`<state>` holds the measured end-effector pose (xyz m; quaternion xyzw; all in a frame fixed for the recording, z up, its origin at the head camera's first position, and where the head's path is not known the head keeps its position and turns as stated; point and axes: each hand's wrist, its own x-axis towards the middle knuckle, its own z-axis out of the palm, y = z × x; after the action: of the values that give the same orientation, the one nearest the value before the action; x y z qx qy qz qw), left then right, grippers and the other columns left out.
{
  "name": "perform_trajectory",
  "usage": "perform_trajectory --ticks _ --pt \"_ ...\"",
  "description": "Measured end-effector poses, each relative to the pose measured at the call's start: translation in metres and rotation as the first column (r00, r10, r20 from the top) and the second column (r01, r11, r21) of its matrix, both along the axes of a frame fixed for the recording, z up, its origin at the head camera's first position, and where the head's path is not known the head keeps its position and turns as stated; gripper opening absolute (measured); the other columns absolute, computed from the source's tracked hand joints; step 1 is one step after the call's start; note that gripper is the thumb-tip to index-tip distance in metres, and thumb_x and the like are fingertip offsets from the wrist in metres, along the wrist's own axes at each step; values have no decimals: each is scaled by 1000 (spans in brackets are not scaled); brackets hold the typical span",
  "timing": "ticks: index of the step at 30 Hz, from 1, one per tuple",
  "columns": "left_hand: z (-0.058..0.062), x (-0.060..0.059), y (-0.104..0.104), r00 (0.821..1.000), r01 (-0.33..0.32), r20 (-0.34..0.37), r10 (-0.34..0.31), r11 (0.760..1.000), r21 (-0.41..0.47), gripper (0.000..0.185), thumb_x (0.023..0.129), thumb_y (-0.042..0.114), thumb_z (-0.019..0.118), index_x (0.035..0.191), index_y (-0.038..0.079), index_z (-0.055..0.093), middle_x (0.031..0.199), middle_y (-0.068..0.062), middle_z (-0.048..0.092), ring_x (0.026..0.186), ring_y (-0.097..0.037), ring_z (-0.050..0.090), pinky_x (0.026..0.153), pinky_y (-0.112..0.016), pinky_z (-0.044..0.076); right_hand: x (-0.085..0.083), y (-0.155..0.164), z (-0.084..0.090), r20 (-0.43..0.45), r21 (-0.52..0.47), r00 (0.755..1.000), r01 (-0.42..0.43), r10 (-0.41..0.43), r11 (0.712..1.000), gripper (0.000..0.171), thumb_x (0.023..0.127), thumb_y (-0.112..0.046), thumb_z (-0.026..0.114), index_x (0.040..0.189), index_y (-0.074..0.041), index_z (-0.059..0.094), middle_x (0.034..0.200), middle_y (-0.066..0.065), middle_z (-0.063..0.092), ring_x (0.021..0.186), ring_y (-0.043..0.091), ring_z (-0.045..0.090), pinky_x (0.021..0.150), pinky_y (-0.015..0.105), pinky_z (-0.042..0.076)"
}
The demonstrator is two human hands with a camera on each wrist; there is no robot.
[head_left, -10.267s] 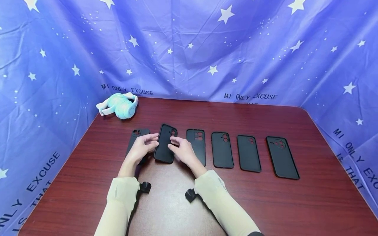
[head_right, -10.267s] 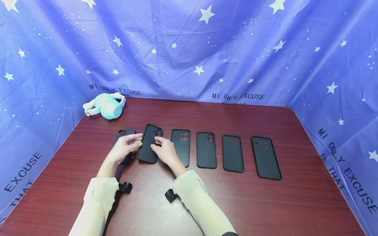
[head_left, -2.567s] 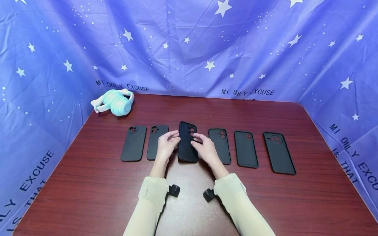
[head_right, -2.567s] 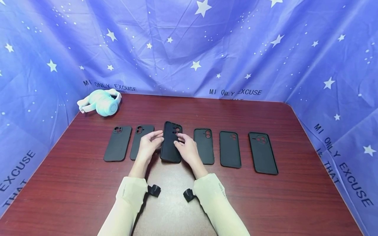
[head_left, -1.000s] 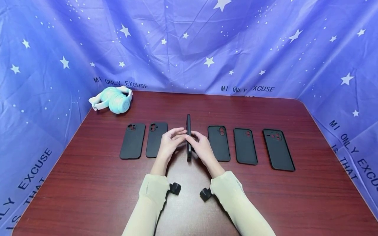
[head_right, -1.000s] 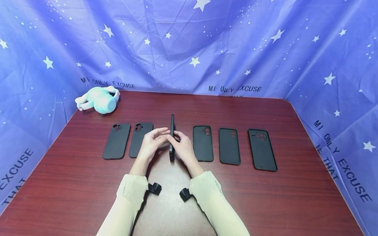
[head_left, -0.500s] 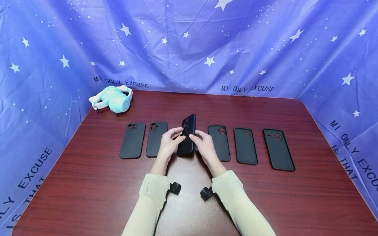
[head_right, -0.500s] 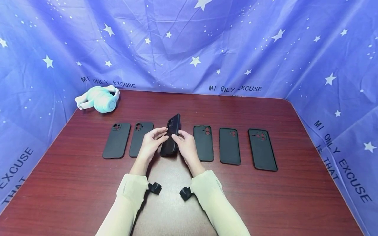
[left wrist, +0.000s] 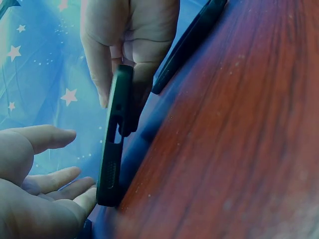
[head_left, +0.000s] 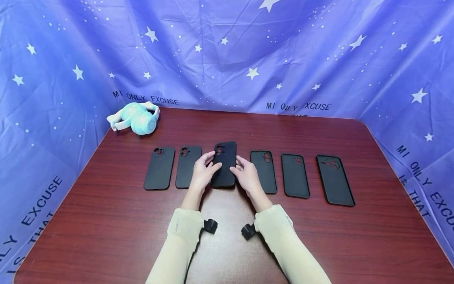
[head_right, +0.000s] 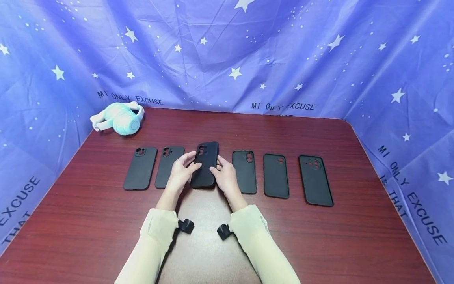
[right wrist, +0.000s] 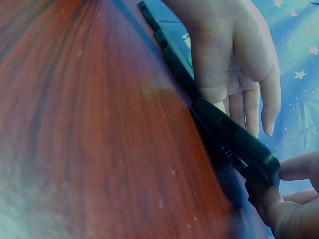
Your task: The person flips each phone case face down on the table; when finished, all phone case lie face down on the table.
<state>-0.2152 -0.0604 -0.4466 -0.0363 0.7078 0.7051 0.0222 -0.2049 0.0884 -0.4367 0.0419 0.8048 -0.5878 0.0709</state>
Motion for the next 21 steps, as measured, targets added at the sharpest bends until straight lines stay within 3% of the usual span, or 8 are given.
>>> perform_trajectory --ticks 7,21 --pt "5 2 -2 999 10 48 -7 998 -62 57 84 3 64 136 1 41 143 -14 37 134 -24 32 108 -31 30 1 0 1 -3 175 1000 -25 26 984 51 87 -8 62 136 -5 45 128 14 56 118 23 52 99 38 42" --pt "4 2 -3 998 4 70 3 996 -90 59 84 6 64 138 1 39 145 -13 35 135 -23 30 109 -30 29 2 -3 -1 -50 249 999 -7 20 969 45 85 -10 62 128 -1 53 123 15 54 113 24 55 95 35 44"
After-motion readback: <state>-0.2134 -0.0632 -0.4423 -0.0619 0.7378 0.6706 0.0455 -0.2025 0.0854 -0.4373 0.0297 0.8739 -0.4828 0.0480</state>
